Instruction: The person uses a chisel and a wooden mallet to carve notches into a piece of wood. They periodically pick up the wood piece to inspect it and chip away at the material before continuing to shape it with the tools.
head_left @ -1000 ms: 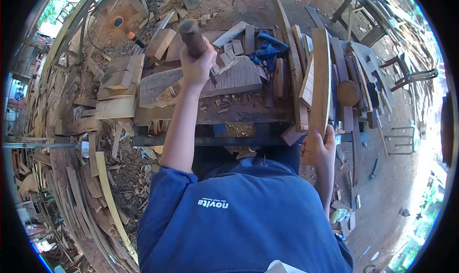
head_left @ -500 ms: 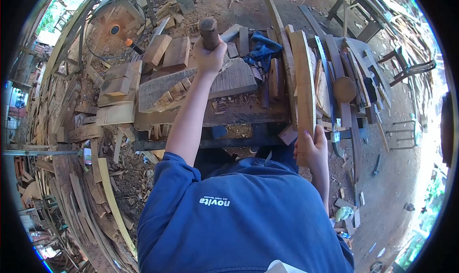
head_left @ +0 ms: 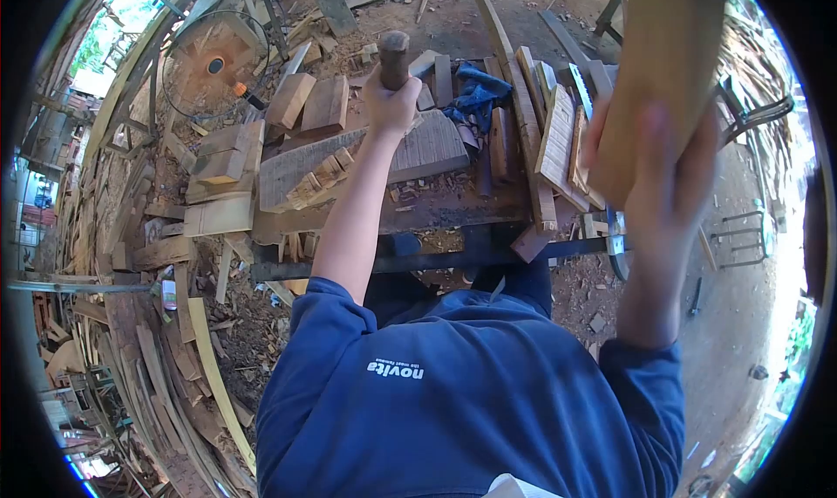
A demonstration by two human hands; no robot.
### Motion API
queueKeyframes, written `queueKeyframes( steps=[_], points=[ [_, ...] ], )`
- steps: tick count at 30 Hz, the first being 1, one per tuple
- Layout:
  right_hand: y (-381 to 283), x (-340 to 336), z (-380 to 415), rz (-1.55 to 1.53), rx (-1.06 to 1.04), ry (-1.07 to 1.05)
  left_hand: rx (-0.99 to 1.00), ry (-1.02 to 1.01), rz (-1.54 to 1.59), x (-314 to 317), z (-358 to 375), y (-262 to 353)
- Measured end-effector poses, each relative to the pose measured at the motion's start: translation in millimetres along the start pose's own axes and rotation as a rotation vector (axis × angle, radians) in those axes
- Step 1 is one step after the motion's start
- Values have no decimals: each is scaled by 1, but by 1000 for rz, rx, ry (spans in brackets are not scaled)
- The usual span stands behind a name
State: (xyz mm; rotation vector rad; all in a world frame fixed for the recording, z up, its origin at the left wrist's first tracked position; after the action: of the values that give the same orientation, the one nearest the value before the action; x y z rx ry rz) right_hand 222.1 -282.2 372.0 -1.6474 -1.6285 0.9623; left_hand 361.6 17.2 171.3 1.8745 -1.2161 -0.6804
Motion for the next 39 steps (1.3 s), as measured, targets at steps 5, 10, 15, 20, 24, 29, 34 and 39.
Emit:
queueKeyframes(
  steps=[5,10,15,20,24,29,34,39],
  points=[
    [-19,42,-45,429,-263,-62,30,10,33,0,0,-1],
    [54,68,-20,897,268,-568,81,-7,55,-4,1,-3],
    [23,55,-35,783,48,-443,47,25,194,-4,0,-6],
    [-27,50,-59,538,-107,-179,57,10,145,-6,0,-7],
    [16,85,-40,864,-68,-423,-10,9,212,-3,4,0],
    [35,83,-38,908,264,-753,14,30,203,-3,9,-18],
    [-8,73,-38,678,135,-712,-69,32,291,-9,8,2],
    [-48,68,-40,670,46,-612,-7,30,296,-25,0,14]
  ],
)
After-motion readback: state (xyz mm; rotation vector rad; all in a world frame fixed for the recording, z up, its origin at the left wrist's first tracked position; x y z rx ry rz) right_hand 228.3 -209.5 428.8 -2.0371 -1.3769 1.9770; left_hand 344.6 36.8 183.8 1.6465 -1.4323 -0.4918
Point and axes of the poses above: each hand's wrist, its own z-axis away from the middle knuckle, its own x-axis out of the palm, y = z × x, the point moved 8 cm from there along -z, towards the middle knuckle, and after that the axes turned 6 degrees about x, right-handed, at the moved point
